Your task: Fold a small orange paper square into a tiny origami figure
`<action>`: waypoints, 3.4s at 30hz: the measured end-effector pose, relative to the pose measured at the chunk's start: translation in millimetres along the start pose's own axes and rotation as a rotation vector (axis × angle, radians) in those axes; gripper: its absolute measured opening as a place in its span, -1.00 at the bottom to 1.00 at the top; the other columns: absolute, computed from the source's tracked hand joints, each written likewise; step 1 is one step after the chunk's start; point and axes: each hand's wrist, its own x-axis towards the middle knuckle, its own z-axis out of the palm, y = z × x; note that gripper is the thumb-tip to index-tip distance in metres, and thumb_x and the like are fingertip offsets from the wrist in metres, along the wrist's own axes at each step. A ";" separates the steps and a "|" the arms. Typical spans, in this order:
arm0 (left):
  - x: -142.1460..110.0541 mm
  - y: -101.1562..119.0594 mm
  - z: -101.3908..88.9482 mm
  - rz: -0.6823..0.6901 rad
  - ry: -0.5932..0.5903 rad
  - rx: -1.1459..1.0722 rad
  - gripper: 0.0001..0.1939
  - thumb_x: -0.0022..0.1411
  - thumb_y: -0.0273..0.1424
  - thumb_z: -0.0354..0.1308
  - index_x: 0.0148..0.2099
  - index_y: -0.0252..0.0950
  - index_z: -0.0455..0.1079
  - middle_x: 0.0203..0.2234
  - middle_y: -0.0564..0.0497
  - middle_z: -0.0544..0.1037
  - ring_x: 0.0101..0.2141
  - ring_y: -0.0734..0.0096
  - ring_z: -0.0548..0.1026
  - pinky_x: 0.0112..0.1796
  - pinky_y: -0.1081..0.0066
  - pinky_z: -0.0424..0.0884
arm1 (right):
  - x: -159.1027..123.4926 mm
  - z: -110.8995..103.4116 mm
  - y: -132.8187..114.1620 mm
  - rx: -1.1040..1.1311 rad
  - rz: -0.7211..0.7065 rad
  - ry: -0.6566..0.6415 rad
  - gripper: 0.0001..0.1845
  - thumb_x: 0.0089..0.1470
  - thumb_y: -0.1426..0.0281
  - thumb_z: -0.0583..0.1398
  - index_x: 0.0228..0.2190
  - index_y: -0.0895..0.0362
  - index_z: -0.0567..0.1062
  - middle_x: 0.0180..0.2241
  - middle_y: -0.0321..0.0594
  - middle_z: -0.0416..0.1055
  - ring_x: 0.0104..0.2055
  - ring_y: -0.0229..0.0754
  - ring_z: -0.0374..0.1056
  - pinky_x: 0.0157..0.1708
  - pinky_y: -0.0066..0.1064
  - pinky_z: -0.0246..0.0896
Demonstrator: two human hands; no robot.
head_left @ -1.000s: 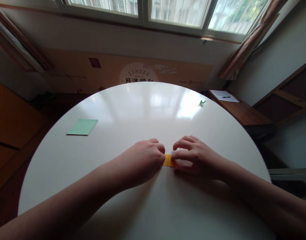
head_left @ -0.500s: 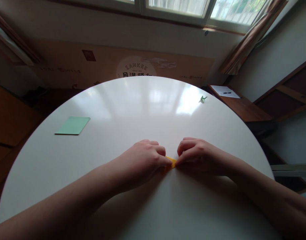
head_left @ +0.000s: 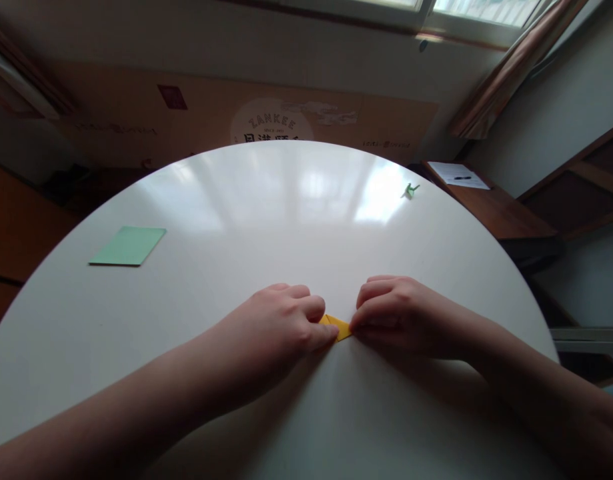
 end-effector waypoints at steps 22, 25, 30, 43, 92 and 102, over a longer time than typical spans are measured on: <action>3.0 15.1 -4.3 -0.213 -0.069 -0.031 -0.81 0.22 -0.51 0.26 -0.19 -0.09 0.56 -0.45 0.10 0.41 -0.46 0.42 0.36 -0.49 0.43 0.03 | 5.7 17.8 -4.3 -0.065 0.038 0.150 -0.82 0.19 0.43 0.25 -0.19 0.03 0.65 -0.38 -0.27 0.50 -0.36 -0.25 0.37 -0.34 -0.43 0.18; 4.2 15.3 -5.5 -0.220 -0.077 -0.032 -0.79 0.21 -0.51 0.29 -0.18 -0.07 0.57 -0.44 0.10 0.43 -0.45 0.40 0.38 -0.50 0.43 0.01 | 5.1 18.0 -3.7 -0.066 0.024 0.148 -0.81 0.20 0.41 0.25 -0.18 -0.01 0.66 -0.40 -0.27 0.49 -0.37 -0.26 0.37 -0.35 -0.43 0.17; 2.6 15.4 -6.6 -0.255 -0.061 0.013 -0.82 0.22 -0.47 0.28 -0.18 -0.04 0.58 -0.48 0.10 0.43 -0.47 0.38 0.38 -0.52 0.42 -0.04 | 4.8 19.2 -5.4 -0.077 0.026 0.161 -0.82 0.21 0.42 0.26 -0.22 -0.02 0.68 -0.41 -0.29 0.48 -0.39 -0.28 0.35 -0.36 -0.43 0.15; 2.6 14.9 -9.0 -0.345 -0.061 0.041 -0.86 0.29 -0.35 0.22 -0.20 0.00 0.60 -0.41 0.06 0.49 -0.47 0.35 0.39 -0.53 0.43 -0.05 | 1.3 6.4 -16.6 -0.191 0.049 0.027 -0.83 0.20 0.44 0.25 -0.26 -0.02 0.66 -0.40 -0.31 0.51 -0.39 -0.26 0.35 -0.36 -0.41 0.11; 6.2 -12.6 -6.8 -0.410 0.058 -0.349 -0.67 0.24 -0.17 0.18 -0.11 -0.27 0.59 -0.22 -0.05 0.62 -0.24 0.27 0.57 -0.26 0.41 0.42 | 23.0 13.4 -47.0 -0.020 0.480 0.094 -0.73 -0.04 0.46 0.28 -0.23 0.13 0.64 -0.33 -0.25 0.60 -0.32 -0.20 0.49 -0.38 -0.48 0.27; 19.7 -10.3 -10.2 -0.524 -0.098 -0.172 -0.76 0.37 -0.25 0.22 -0.08 -0.34 0.47 -0.16 -0.05 0.55 -0.20 0.29 0.54 -0.16 0.20 0.52 | 45.4 0.6 -35.6 -0.042 0.541 0.043 -0.78 0.11 0.40 0.34 -0.17 0.19 0.55 -0.28 -0.25 0.53 -0.32 -0.22 0.44 -0.28 -0.35 0.37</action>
